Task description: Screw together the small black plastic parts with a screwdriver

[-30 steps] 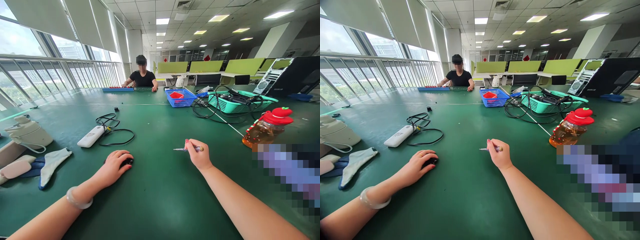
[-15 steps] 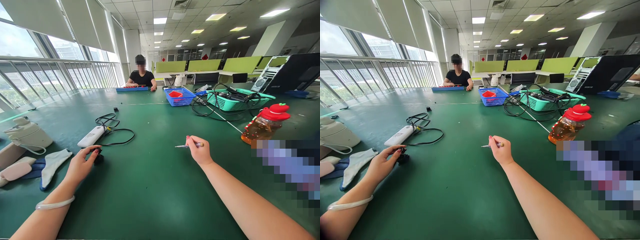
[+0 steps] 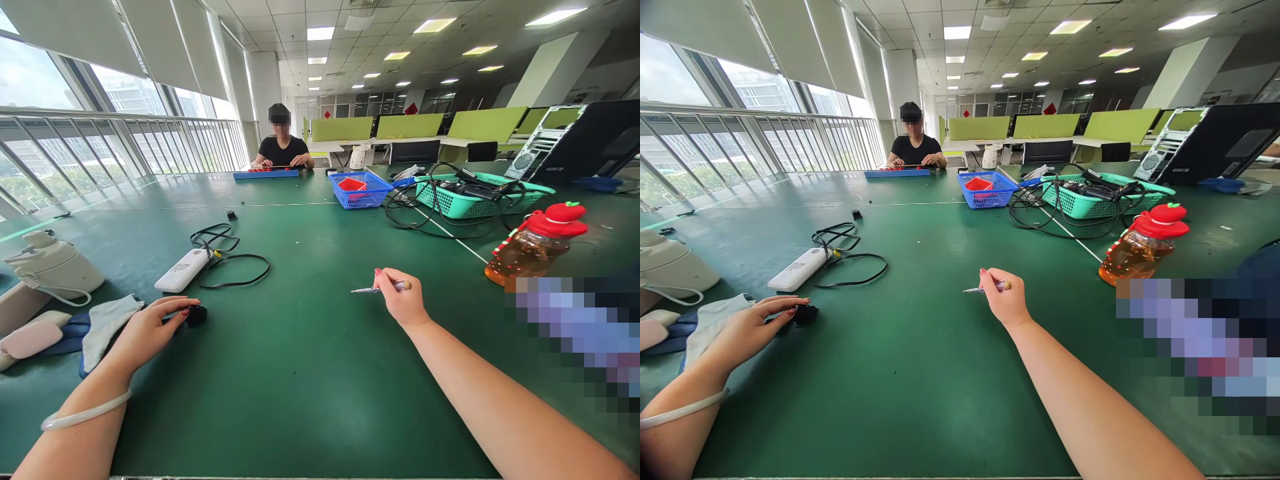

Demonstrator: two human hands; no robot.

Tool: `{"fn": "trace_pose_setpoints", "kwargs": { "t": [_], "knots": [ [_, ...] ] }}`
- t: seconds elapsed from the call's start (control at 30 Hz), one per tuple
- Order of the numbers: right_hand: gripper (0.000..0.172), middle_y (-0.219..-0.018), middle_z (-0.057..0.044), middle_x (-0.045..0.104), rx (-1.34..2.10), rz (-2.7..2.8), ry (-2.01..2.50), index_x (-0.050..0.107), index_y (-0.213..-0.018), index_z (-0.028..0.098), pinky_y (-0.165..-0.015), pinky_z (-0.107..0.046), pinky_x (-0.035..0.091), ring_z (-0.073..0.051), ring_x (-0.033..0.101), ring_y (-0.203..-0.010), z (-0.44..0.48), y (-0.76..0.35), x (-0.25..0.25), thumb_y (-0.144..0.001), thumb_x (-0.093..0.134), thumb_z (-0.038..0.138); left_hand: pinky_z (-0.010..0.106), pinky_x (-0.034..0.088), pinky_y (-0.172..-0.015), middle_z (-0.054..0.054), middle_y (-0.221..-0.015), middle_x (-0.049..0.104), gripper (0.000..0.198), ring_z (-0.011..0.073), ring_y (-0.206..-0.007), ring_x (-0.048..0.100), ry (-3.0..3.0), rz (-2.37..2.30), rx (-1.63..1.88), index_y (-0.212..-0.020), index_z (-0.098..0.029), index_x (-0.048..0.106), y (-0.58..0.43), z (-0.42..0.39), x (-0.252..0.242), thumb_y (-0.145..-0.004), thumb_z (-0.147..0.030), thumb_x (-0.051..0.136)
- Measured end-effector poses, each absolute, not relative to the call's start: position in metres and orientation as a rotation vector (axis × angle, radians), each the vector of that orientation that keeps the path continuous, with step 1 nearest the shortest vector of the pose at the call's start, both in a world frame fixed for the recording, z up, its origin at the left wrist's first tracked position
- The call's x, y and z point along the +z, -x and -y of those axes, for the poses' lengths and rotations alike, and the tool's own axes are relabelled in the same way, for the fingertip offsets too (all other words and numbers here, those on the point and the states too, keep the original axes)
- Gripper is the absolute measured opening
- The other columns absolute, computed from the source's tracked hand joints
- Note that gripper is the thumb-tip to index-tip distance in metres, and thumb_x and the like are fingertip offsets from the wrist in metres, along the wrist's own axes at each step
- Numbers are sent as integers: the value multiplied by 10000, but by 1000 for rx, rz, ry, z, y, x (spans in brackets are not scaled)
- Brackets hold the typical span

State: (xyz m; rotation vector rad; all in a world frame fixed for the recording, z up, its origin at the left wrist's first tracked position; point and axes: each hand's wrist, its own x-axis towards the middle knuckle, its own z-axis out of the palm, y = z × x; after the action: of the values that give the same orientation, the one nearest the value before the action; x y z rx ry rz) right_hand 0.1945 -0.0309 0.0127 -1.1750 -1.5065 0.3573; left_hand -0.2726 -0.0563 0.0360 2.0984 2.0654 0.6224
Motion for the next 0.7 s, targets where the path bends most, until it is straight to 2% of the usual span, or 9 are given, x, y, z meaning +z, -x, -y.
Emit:
{"fn": "trace_pose_setpoints", "kwargs": {
  "t": [0.17, 0.27, 0.33, 0.4, 0.5, 0.6, 0.7],
  "knots": [
    [417, -451, 30, 405, 360, 1500, 1179, 497, -504, 208, -479, -258, 337, -117, 386, -456, 31, -194, 12, -880, 499, 389, 430, 468, -1029, 47, -1289, 656, 610, 320, -1163, 611, -2125, -2041, 480, -1116, -277, 721, 273, 55, 32, -749, -684, 453],
    [416, -457, 30, 403, 359, 1514, 1174, 498, -509, 208, -479, -256, 336, -116, 385, -461, 31, -194, 12, -883, 501, 391, 453, 416, -1083, 66, -1355, 606, 743, 326, -1247, 553, -2178, -1986, 443, -1289, -258, 613, 283, 57, 31, -702, -708, 543],
    [415, -459, 31, 401, 363, 1519, 1175, 499, -509, 207, -480, -255, 330, -115, 382, -461, 31, -194, 12, -884, 498, 386, 451, 439, -1063, 86, -1356, 603, 812, 337, -1230, 567, -2206, -1939, 414, -1318, -245, 584, 295, 58, 30, -652, -709, 604],
    [414, -458, 33, 399, 370, 1515, 1179, 498, -508, 207, -481, -255, 326, -114, 379, -460, 31, -194, 12, -882, 497, 383, 432, 479, -1024, 88, -1294, 649, 779, 347, -1185, 598, -2207, -1915, 397, -1228, -253, 650, 306, 58, 30, -620, -737, 605],
    [412, -455, 33, 400, 376, 1499, 1179, 496, -505, 207, -481, -255, 327, -115, 377, -458, 31, -194, 12, -877, 498, 385, 435, 530, -926, 32, -1103, 733, 698, 327, -1048, 660, -2141, -2048, 374, -1099, -289, 706, 316, 58, 32, -663, -790, 493],
    [412, -455, 32, 399, 375, 1489, 1183, 500, -503, 207, -479, -256, 326, -115, 376, -458, 30, -195, 12, -874, 499, 386, 417, 550, -816, -22, -921, 729, 669, 278, -907, 671, -2090, -2223, 343, -1089, -302, 687, 311, 60, 36, -725, -788, 406],
    [416, -454, 31, 400, 376, 1492, 1184, 501, -505, 206, -476, -257, 327, -116, 379, -457, 30, -195, 13, -879, 502, 388, 418, 537, -829, -14, -1016, 711, 617, 277, -932, 658, -2103, -2295, 479, -1153, -297, 643, 295, 65, 42, -793, -728, 389]
  ]
}}
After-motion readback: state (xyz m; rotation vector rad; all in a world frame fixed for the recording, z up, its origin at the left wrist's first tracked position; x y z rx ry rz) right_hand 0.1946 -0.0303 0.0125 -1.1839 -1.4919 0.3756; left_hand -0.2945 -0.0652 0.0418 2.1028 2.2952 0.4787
